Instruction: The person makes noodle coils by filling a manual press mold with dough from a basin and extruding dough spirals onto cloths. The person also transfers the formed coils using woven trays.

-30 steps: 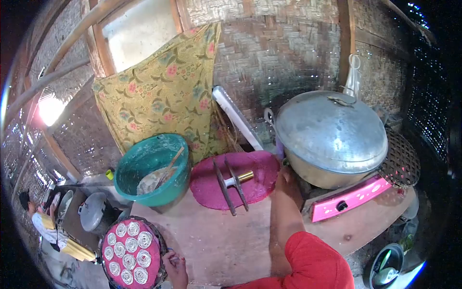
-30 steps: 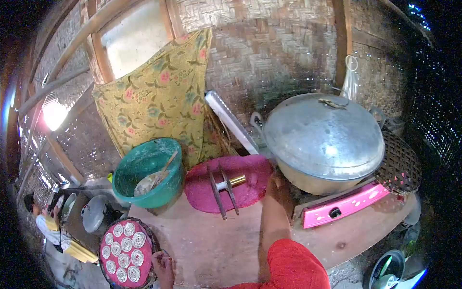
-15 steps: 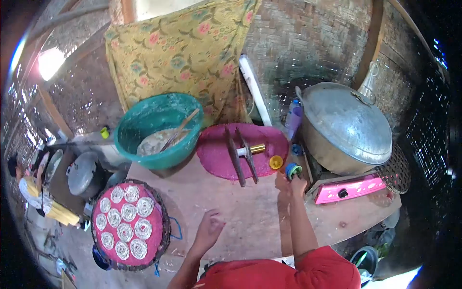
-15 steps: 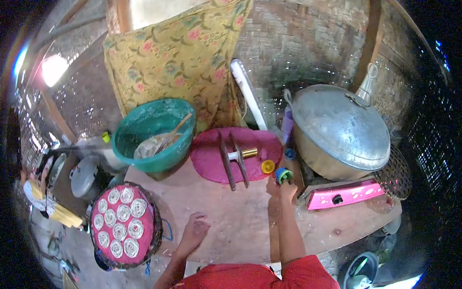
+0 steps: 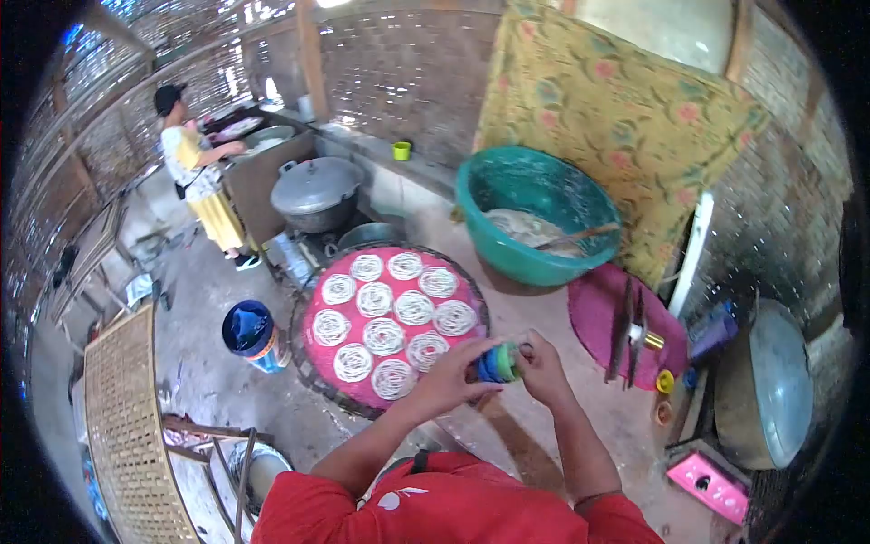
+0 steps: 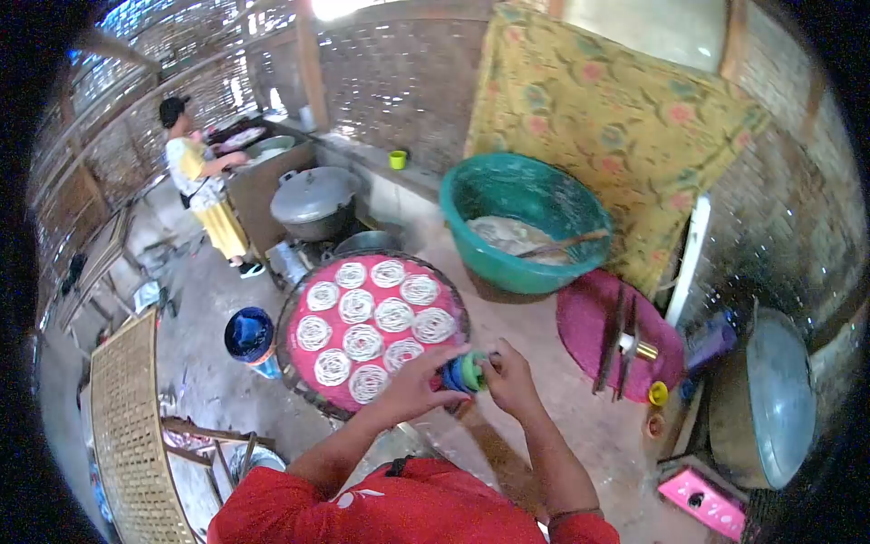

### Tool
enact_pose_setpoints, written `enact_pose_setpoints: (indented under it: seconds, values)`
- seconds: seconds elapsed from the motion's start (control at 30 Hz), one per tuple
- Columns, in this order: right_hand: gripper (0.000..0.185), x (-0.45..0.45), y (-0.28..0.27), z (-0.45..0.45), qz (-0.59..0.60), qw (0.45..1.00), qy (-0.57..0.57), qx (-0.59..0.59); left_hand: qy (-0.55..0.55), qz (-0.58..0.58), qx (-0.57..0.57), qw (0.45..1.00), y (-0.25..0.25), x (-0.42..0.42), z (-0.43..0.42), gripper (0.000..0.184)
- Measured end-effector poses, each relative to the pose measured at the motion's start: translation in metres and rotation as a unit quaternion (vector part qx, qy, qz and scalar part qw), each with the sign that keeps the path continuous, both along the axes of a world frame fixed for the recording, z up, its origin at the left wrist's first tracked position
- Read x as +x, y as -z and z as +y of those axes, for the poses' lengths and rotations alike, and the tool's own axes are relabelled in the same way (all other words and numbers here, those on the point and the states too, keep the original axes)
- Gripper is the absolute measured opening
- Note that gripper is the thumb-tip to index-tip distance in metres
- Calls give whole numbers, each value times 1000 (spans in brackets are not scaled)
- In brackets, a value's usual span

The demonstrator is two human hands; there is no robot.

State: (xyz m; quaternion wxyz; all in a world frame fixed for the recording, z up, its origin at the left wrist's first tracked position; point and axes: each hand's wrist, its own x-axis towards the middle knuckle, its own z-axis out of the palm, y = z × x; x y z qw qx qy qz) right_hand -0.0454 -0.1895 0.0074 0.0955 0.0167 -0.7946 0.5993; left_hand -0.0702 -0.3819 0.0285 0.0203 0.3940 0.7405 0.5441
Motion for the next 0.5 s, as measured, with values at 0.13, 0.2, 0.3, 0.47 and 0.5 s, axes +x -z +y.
enact_pose_setpoints:
  seconds: [0.13, 0.2, 0.3, 0.47, 0.5]
  values:
    - [21, -84, -11, -60, 40, 985, -112, 126, -201, 55, -40, 977, 14, -30, -87, 62]
    - [17, -140, -13, -88, 44, 984, -118, 123, -323, 80, -5, 943, 13, -45, -136, 57]
    - [16, -229, -10, -126, 45, 978, -80, 185, -449, 71, -18, 891, 31, -80, -208, 50]
    - [20, -315, 30, -204, 65, 962, -3, 267, -491, 82, -35, 866, 43, -119, -253, 44]
    - [18, -319, 27, -218, 34, 949, -13, 314, -493, 91, -29, 865, 44, -118, -255, 44]
